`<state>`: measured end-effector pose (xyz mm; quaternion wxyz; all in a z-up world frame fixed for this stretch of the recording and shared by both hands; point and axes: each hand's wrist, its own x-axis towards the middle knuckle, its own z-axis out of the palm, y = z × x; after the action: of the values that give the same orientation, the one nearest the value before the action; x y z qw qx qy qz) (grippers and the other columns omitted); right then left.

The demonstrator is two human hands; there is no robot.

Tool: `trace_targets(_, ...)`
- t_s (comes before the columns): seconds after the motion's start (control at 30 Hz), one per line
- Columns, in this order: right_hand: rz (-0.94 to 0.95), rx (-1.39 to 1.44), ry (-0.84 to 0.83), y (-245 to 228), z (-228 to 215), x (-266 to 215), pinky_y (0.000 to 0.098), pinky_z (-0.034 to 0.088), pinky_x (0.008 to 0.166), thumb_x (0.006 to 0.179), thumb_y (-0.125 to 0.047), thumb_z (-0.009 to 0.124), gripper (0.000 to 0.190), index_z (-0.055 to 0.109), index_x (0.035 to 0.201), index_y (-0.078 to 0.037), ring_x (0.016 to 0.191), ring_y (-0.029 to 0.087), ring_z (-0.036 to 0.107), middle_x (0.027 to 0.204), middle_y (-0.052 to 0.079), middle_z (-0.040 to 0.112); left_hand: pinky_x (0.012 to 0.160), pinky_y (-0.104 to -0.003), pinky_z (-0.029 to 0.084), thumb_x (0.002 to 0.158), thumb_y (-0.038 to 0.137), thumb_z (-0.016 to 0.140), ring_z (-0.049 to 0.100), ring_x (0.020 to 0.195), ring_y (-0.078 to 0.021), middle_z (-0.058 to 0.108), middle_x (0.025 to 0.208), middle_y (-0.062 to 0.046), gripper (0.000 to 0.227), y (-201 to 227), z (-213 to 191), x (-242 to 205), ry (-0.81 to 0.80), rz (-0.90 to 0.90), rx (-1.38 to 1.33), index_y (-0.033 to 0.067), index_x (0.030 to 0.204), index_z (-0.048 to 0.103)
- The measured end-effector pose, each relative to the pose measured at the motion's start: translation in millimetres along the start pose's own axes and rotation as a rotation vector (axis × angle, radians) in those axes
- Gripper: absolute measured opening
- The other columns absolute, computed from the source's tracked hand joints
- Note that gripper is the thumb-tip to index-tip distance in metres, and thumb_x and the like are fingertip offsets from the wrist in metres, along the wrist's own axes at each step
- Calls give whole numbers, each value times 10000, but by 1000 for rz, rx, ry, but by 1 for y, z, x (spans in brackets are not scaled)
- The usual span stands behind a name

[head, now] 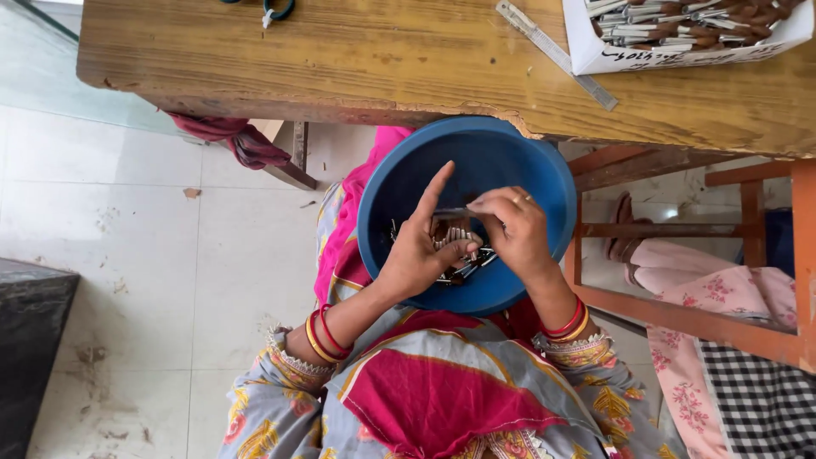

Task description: The person sits with a blue plastic basin on their lap, picking through a pile of small metal clip components. They pick up individual pieces, turn them over, and use a small flat metal tool to scrape or trim pieces, placing handled pieces back into the basin.

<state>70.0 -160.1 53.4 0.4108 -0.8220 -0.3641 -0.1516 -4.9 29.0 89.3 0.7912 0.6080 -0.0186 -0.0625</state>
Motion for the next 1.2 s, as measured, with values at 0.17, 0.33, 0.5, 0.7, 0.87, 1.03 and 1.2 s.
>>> trace_targets(0.17,57,57,-10,-8,-6,1,369,558,826,843,69,736,200,698,960,-88,966,276,695,1039,75,715,670,-249,615,864,-92,741,669,845,-85,704,1075,-72,1060,-3,-2,4,62,-28,51,217,1671,125)
trace_targets(0.33,88,-57,-46,5,6,-2,383,553,819,861,76,740,184,710,966,-72,929,279,707,1007,60,728,677,-261,603,894,-80,743,653,830,-101,694,1056,-68,1056,7,7,-1,-27,-42,-22,214,1672,92)
trace_targets(0.5,73,115,-20,-9,-4,5,361,562,811,858,67,736,173,684,950,-70,920,266,701,1084,94,700,781,-287,630,892,-144,676,676,973,-124,652,1138,-84,985,-27,-7,7,-1,7,-92,176,1657,146)
trace_targets(0.7,33,-7,7,-10,-5,6,372,557,833,859,68,734,178,683,968,-63,950,288,700,1045,74,714,812,-280,613,924,-163,615,691,1004,-135,659,1164,-105,1002,-11,-6,6,-57,-25,-163,199,1683,70)
trace_targets(0.87,-6,69,0,-9,-2,2,372,555,822,862,67,728,170,667,959,-59,948,294,701,1036,97,720,698,-280,611,885,-154,631,693,914,-129,667,1100,-83,1046,-10,-9,-1,-18,-84,-189,211,1667,38)
trace_targets(1.03,164,170,-357,6,-14,4,368,534,699,836,-109,742,144,689,952,-43,830,288,701,918,114,709,698,-269,587,927,-99,690,647,805,-109,691,967,-85,1070,-2,-9,1,-230,-73,124,216,1689,8)
trace_targets(1.2,212,555,-621,10,-6,-4,328,530,606,945,-309,694,267,722,897,-48,666,216,693,744,92,717,689,-281,594,921,-80,685,668,781,-112,707,918,-68,1087,2,-3,-1,-361,-109,149,217,1678,-37)
